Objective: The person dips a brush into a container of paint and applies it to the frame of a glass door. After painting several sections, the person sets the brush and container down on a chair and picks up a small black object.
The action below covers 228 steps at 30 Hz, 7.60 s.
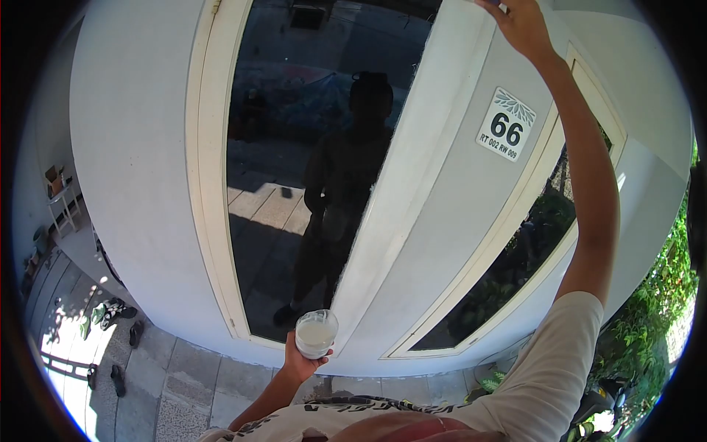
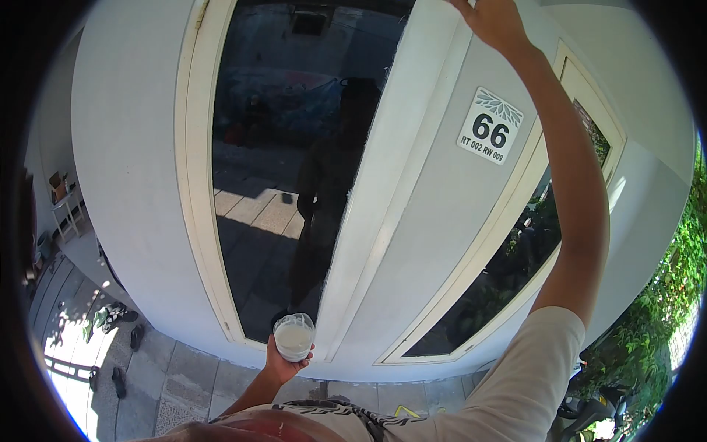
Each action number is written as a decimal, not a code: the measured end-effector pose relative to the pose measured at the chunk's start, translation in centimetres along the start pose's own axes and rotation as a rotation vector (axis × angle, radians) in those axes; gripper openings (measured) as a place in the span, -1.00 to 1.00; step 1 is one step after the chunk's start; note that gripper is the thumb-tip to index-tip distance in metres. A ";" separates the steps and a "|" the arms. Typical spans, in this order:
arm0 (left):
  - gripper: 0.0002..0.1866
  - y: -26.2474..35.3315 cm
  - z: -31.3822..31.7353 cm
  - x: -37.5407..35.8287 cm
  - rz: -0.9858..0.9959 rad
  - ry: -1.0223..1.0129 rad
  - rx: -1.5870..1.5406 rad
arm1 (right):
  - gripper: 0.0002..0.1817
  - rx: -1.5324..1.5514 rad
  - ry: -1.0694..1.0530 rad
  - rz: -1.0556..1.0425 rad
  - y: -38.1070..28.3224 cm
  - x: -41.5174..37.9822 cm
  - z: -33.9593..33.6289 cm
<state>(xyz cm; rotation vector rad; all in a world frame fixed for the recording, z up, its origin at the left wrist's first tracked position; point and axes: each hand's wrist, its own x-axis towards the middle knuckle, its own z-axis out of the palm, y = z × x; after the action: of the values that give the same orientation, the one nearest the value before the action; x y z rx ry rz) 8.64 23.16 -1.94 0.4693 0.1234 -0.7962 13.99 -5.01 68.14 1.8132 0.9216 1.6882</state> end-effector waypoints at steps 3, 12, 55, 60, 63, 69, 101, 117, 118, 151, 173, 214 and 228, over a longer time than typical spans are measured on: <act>-0.32 -0.1 -0.8 0.3 0.002 -0.040 -0.023 | -0.81 0.090 -0.185 -0.050 -4.9 -3.1 -0.4; -0.24 0.4 0.6 0.0 0.027 0.015 0.008 | -0.85 0.309 -0.060 0.290 1.5 4.5 -0.9; -0.34 2.5 -0.7 0.2 0.046 -0.006 -0.010 | -0.84 0.169 0.256 0.277 0.1 2.6 -0.3; -0.32 2.8 -0.6 -0.1 0.056 -0.010 0.009 | -0.85 0.273 0.014 0.351 -0.8 2.2 -0.9; -0.31 2.9 -0.5 0.1 0.054 -0.006 0.004 | -0.86 0.273 0.094 0.372 -0.2 2.3 -0.5; -0.21 3.2 -0.7 0.1 0.047 -0.010 -0.014 | -0.86 0.285 0.019 0.389 0.3 1.8 -1.2; -0.30 3.2 -0.1 -0.1 0.040 0.018 0.027 | -0.84 0.274 -0.270 0.239 -2.1 1.3 -1.9; -0.30 2.5 -0.5 0.8 -0.013 -0.040 0.003 | -0.79 0.158 -0.374 0.163 -7.0 -3.7 -2.4; -0.30 2.4 -0.6 1.0 -0.016 -0.043 0.003 | -0.79 0.249 -0.383 0.201 -7.7 -4.4 -2.3; -0.08 -0.8 -0.1 0.4 -0.006 -0.043 0.008 | -0.81 0.211 0.139 0.084 -4.8 -3.0 -0.7; -0.29 -2.5 5.2 -0.8 0.027 -0.077 0.046 | -0.86 1.256 -0.282 0.915 -33.7 -22.2 -9.4; -0.36 -3.8 6.7 -3.5 0.193 0.026 0.082 | -0.83 1.414 -0.587 0.986 -41.0 -25.3 -6.5; -0.32 -4.1 6.4 -2.6 0.156 0.058 0.147 | -0.86 1.428 -0.528 1.088 -40.8 -26.0 -6.9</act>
<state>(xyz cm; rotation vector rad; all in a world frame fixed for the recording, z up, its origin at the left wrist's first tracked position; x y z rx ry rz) 3.49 19.53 2.98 0.6334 0.0813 -0.6417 1.13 1.24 21.40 3.9659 1.0033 0.5826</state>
